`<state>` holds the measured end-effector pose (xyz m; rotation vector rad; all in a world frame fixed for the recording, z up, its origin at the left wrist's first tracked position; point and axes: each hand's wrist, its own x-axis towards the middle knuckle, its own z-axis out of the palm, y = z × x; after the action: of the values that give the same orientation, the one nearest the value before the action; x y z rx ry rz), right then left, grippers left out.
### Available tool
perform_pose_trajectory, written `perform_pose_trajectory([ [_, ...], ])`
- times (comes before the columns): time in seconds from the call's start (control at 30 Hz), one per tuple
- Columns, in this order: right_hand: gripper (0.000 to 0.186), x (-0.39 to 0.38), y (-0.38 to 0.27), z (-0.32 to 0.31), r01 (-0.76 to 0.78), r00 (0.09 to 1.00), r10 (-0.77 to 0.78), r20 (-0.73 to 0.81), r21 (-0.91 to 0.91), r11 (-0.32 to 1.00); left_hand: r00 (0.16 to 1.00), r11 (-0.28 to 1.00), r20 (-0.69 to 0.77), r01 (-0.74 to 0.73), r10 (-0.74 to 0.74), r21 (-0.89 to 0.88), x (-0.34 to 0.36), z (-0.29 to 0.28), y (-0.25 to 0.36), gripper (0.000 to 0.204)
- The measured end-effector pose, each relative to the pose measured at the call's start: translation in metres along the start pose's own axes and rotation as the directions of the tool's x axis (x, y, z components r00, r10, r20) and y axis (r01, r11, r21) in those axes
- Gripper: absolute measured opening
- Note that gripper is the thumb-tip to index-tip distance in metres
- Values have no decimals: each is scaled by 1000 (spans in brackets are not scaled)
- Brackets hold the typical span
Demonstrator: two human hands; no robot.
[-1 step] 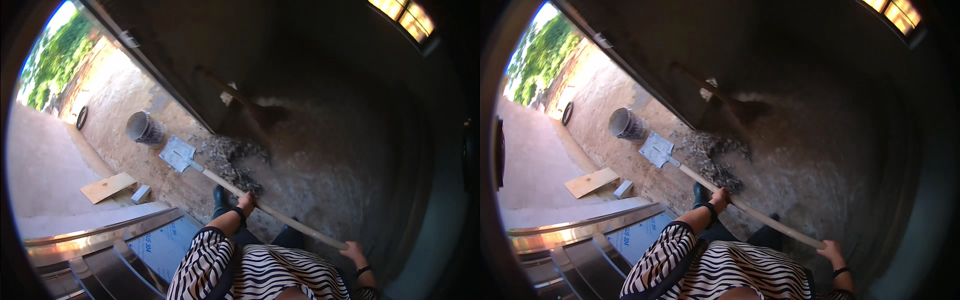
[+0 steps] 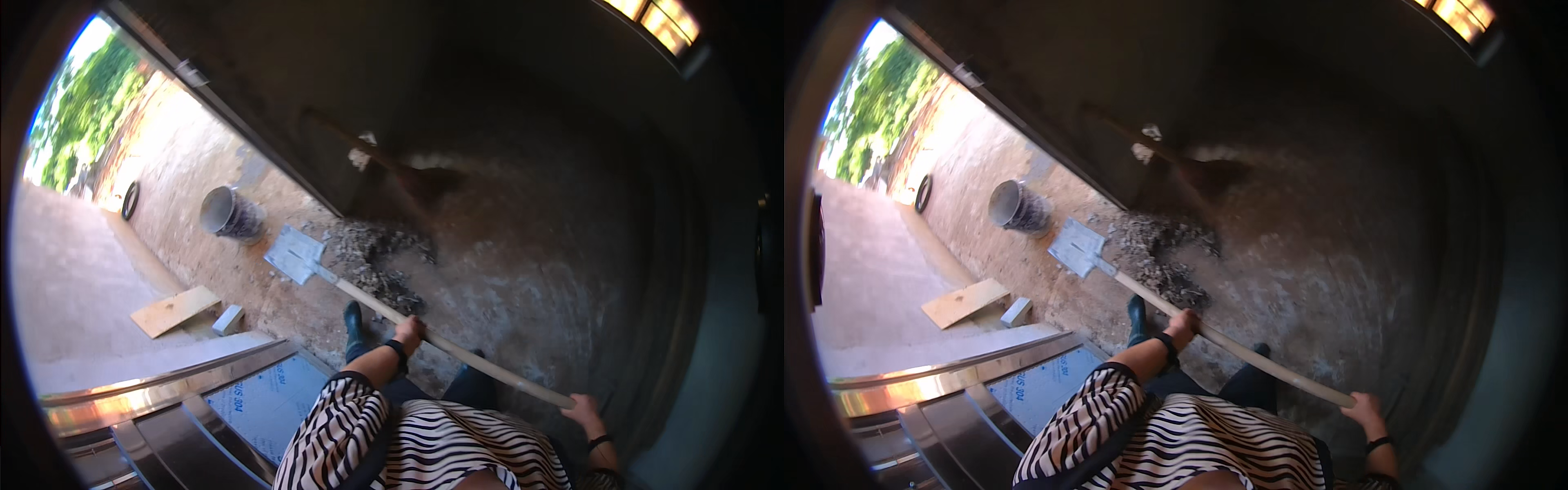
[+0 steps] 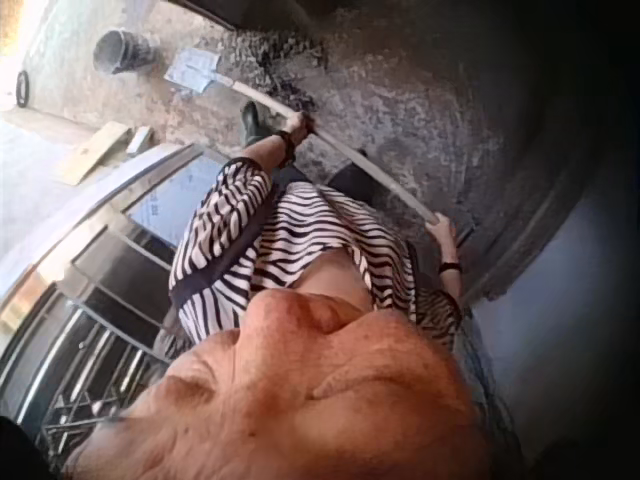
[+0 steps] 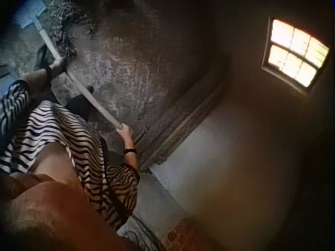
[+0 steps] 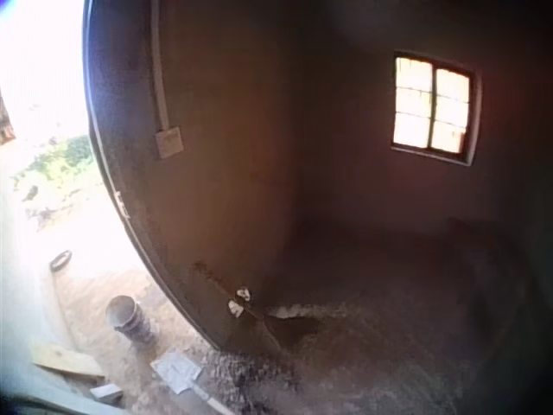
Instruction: The person sweeps debris into a pile using a broom and then shovels the pile into a bucket.
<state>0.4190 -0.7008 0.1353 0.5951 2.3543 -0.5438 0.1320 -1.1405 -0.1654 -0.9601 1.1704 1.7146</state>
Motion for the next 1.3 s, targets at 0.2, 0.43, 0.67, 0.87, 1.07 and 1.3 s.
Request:
perform_pose_trajectory([
  [0.2, 36, -159, 215, 6, -224, 974, 220, -57, -86, 971, 934, 937, -101, 333, -343, -105, -24, 210, -185, 19],
  [0.43, 35, -259, 290, 21, -453, 870, 494, 8, -382, 805, 853, 855, -51, 519, -519, -1, -7, 334, -305, 24],
  [0.67, 34, -158, 328, 5, -371, 896, 437, -74, -664, 649, 840, 838, 18, 542, -542, -64, 43, 368, -263, 24],
  [0.87, 31, 86, 253, -6, -249, 968, 231, -94, -305, 919, 998, 991, -69, 5, -14, -133, 208, 286, -160, 16],
  [1.07, 25, 229, 155, 120, -158, 987, 156, -35, -76, 985, 962, 968, -273, -78, 10, -239, 299, 180, -61, 11],
  [1.3, 19, 272, 170, 196, -183, 975, 178, -133, -25, 983, 975, 966, -222, -49, -9, -254, 343, 152, -73, 8],
])
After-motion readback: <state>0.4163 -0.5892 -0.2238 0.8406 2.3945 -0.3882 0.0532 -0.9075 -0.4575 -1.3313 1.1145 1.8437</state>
